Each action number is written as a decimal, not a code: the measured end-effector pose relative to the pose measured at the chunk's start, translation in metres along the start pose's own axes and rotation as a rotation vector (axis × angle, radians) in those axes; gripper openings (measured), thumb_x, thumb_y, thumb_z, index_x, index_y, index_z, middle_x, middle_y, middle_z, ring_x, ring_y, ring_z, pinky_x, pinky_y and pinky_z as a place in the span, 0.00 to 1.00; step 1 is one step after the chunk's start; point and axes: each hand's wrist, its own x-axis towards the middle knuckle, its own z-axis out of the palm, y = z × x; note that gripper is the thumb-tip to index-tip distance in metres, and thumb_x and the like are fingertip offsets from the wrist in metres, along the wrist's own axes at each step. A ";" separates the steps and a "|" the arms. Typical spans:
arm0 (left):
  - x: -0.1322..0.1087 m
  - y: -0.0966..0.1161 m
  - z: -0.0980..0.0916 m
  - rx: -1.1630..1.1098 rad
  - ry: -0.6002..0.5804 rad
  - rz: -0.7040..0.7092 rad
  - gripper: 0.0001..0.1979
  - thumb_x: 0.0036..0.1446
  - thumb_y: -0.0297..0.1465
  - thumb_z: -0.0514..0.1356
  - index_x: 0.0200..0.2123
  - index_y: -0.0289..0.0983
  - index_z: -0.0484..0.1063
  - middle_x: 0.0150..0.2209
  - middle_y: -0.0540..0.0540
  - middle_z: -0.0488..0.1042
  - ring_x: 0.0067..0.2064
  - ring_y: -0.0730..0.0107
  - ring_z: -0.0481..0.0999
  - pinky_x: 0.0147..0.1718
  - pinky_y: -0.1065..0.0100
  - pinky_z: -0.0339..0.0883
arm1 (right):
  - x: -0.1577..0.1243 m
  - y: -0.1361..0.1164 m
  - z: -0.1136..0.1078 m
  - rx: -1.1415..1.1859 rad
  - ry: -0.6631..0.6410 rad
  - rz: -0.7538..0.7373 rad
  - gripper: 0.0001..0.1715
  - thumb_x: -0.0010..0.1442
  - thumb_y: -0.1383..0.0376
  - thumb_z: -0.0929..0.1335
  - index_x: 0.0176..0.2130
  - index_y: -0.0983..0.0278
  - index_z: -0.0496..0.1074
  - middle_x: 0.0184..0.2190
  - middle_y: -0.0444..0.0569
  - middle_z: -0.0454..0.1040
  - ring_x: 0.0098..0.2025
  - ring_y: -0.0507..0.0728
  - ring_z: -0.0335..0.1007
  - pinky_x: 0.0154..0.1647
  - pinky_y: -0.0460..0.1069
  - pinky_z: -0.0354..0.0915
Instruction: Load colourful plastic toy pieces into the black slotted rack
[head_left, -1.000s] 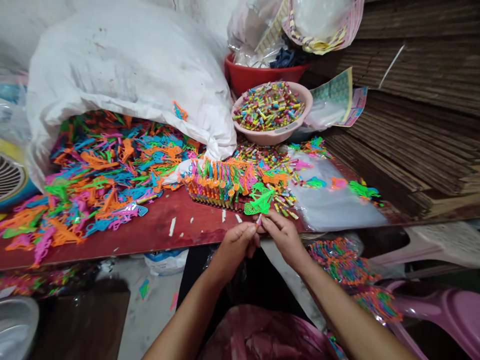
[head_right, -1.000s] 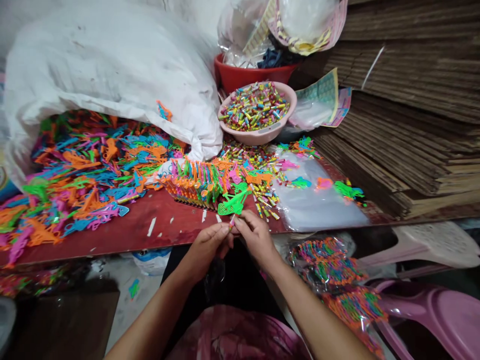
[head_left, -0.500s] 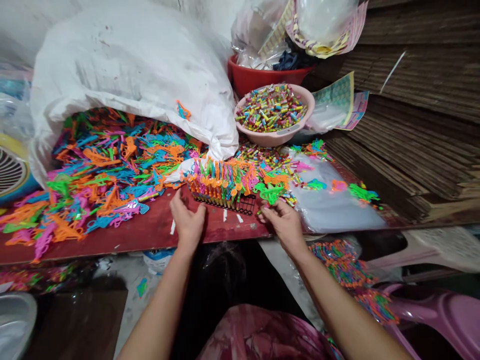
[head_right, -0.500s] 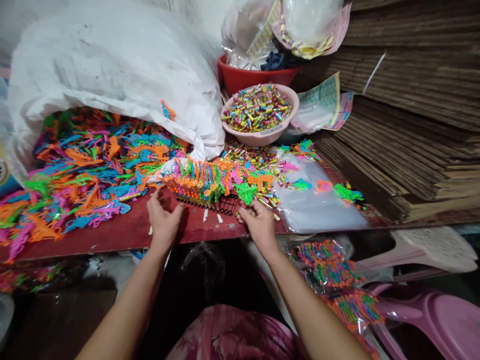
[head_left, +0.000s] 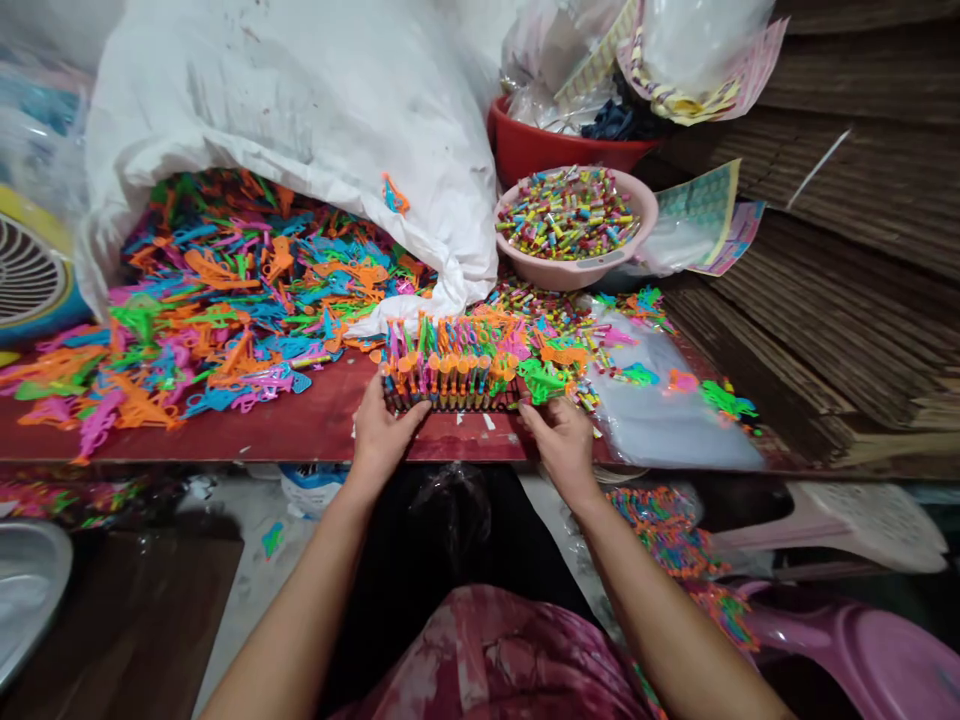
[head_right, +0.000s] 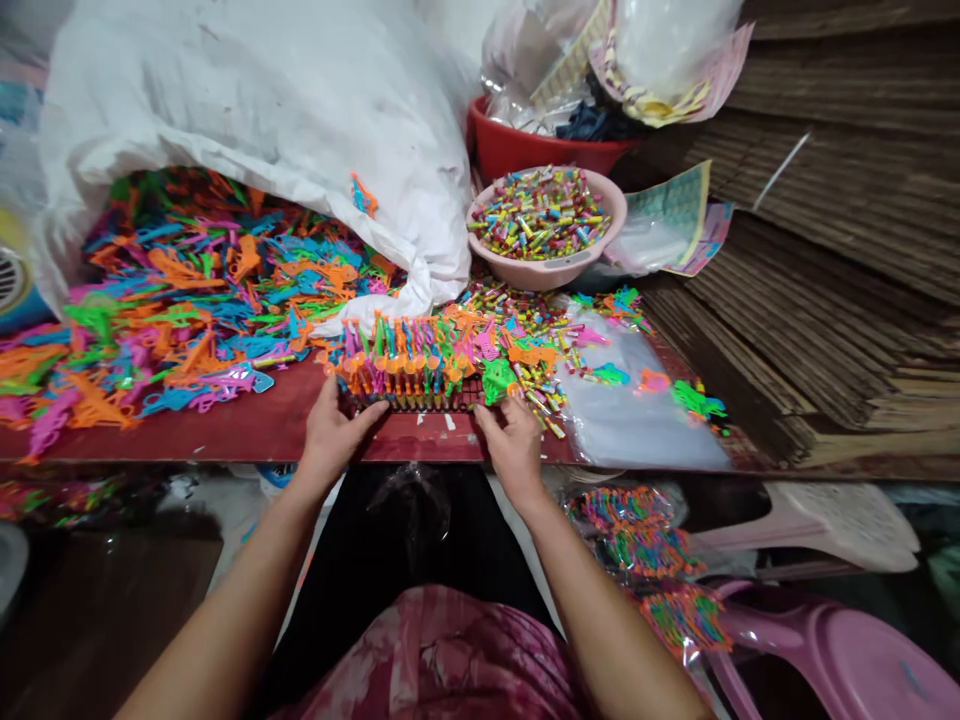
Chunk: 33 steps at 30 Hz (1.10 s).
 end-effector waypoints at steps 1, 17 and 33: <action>-0.007 0.002 -0.007 0.005 -0.030 -0.009 0.31 0.45 0.37 0.70 0.53 0.37 0.70 0.49 0.44 0.77 0.49 0.59 0.76 0.53 0.59 0.68 | -0.001 0.000 0.002 -0.002 -0.011 -0.001 0.21 0.59 0.55 0.70 0.21 0.61 0.64 0.21 0.42 0.67 0.27 0.53 0.63 0.30 0.47 0.58; -0.022 -0.001 -0.057 -0.015 -0.178 -0.050 0.27 0.48 0.41 0.69 0.49 0.36 0.71 0.47 0.45 0.78 0.47 0.60 0.77 0.51 0.61 0.70 | -0.005 -0.012 0.019 -0.077 -0.179 -0.255 0.19 0.65 0.59 0.66 0.25 0.61 0.60 0.25 0.42 0.63 0.29 0.53 0.60 0.32 0.48 0.55; -0.021 -0.008 -0.060 -0.022 -0.208 -0.091 0.27 0.48 0.44 0.69 0.48 0.35 0.72 0.46 0.43 0.79 0.48 0.57 0.77 0.52 0.57 0.69 | 0.003 -0.014 0.021 -0.337 -0.419 -0.431 0.08 0.68 0.66 0.59 0.37 0.63 0.65 0.34 0.52 0.69 0.37 0.59 0.65 0.37 0.50 0.59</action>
